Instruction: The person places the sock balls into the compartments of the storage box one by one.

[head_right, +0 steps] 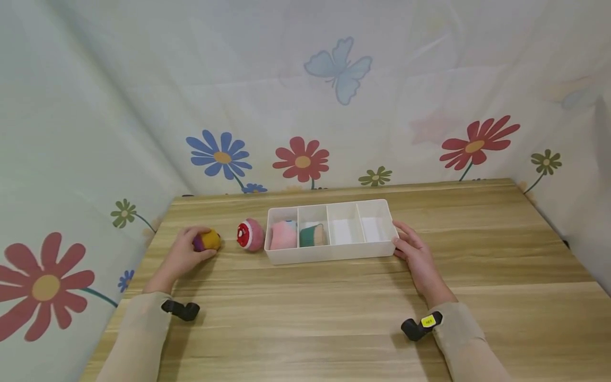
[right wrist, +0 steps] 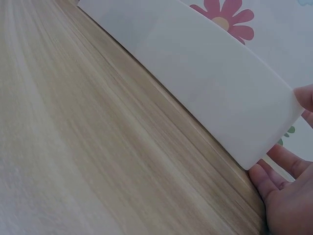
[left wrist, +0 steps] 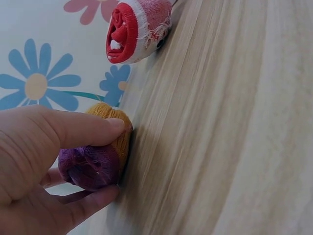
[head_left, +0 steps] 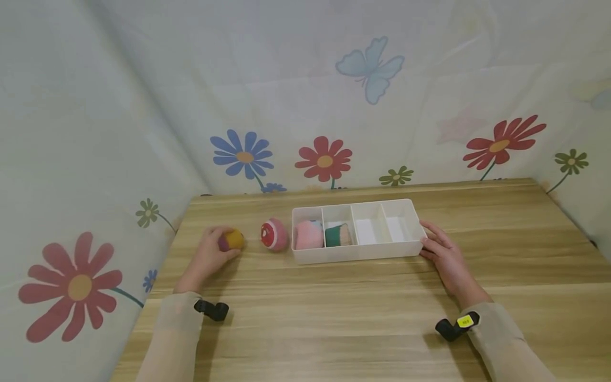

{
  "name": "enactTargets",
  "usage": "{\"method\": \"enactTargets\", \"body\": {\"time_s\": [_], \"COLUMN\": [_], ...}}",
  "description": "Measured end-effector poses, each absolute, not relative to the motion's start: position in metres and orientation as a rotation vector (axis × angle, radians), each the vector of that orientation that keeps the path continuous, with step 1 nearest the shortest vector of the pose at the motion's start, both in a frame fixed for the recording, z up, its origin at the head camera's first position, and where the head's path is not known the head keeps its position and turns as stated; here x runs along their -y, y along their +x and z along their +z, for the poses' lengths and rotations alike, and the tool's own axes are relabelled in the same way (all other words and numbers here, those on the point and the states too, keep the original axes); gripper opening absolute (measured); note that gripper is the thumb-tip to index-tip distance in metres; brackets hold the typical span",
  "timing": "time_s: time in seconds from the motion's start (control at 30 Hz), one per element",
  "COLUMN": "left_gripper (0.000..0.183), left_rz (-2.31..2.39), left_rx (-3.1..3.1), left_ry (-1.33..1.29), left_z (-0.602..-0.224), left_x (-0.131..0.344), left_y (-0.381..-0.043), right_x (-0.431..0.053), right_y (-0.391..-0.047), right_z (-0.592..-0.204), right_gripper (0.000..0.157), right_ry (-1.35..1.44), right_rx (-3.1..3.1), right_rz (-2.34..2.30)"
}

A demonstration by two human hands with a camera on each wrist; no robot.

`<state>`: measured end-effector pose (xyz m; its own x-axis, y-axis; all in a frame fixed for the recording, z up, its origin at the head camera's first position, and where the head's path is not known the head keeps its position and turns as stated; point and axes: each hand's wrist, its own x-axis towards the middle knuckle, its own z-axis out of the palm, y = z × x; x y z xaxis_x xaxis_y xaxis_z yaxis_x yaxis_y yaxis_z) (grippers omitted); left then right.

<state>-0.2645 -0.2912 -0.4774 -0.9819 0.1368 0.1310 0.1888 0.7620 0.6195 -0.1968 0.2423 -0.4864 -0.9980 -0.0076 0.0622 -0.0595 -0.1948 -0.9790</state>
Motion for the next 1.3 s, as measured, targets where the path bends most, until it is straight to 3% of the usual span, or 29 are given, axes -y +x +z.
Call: {"method": "enactTargets", "body": {"time_s": [1.3], "left_gripper": [0.051], "left_rz": [-1.094], "left_rx": [2.697], "left_ry": [-0.421], "left_z": [-0.449], "left_x": [0.243], "left_y": [-0.246], "right_x": [-0.242], "right_y": [-0.196], "right_z": [-0.485], "right_gripper": [0.049], "right_ry": [0.082], "right_rx": [1.979], "right_rz": [2.398]}}
